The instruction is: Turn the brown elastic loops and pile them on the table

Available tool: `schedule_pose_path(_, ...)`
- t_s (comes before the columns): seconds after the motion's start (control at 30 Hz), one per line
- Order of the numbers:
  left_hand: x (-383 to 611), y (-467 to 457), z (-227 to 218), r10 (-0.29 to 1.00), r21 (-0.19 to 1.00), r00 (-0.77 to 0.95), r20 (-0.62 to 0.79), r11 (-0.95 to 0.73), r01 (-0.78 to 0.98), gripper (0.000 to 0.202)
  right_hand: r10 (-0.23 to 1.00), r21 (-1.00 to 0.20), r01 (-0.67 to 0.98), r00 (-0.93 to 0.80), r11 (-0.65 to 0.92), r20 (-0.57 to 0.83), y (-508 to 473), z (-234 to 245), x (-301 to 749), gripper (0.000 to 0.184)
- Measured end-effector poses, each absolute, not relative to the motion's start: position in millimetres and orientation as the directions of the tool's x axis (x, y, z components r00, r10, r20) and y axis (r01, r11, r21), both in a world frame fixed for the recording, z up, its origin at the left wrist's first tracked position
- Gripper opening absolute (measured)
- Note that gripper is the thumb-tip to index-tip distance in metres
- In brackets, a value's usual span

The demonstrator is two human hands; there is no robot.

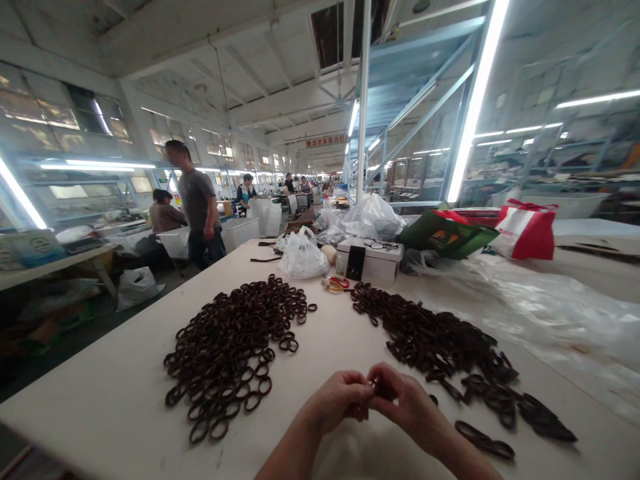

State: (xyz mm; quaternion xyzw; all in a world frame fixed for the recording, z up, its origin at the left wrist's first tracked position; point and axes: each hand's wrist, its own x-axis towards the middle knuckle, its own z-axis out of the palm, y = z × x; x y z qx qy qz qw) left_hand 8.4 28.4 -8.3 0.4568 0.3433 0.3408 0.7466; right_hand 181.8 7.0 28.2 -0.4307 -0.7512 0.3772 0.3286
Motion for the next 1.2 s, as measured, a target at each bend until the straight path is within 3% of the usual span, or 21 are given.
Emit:
schedule_pose_path(0.17,9.6,27.1,-5.6,0.873,0.945,0.461,-0.160,0.271,-0.185,0.044,0.886,-0.860,0.375,-0.433,0.347,0.168,9.1,30.4,187.6,0.010)
schedule_pose_path(0.43,15.9,24.8,-3.7,0.896,0.975,0.427,-0.124,0.190,-0.115,0.034,0.928,-0.629,0.687,-0.324,0.364,0.183,20.4,2.7,190.0,0.008)
schedule_pose_path(0.6,21.2,27.5,-12.4,0.931,0.989,0.346,-0.116,0.142,-0.049,0.031,0.945,-0.607,0.725,-0.256,0.327,0.203,21.1,2.7,188.5,0.010)
schedule_pose_path(0.93,21.6,27.0,-16.8,0.907,0.988,0.402,-0.129,0.153,-0.027,0.021,0.947,-0.706,0.637,-0.273,0.310,0.169,20.8,2.0,187.6,0.011)
schedule_pose_path(1.07,18.4,32.5,-10.2,0.939,0.982,0.291,-0.185,0.187,0.019,0.018,0.937,-0.893,0.407,-0.345,0.193,0.045,20.3,11.8,192.2,0.015)
schedule_pose_path(1.2,10.5,36.2,-4.5,0.964,0.990,0.232,-0.131,0.139,-0.022,0.016,0.869,-0.940,0.281,-0.493,0.193,0.031,14.7,27.4,195.7,0.015)
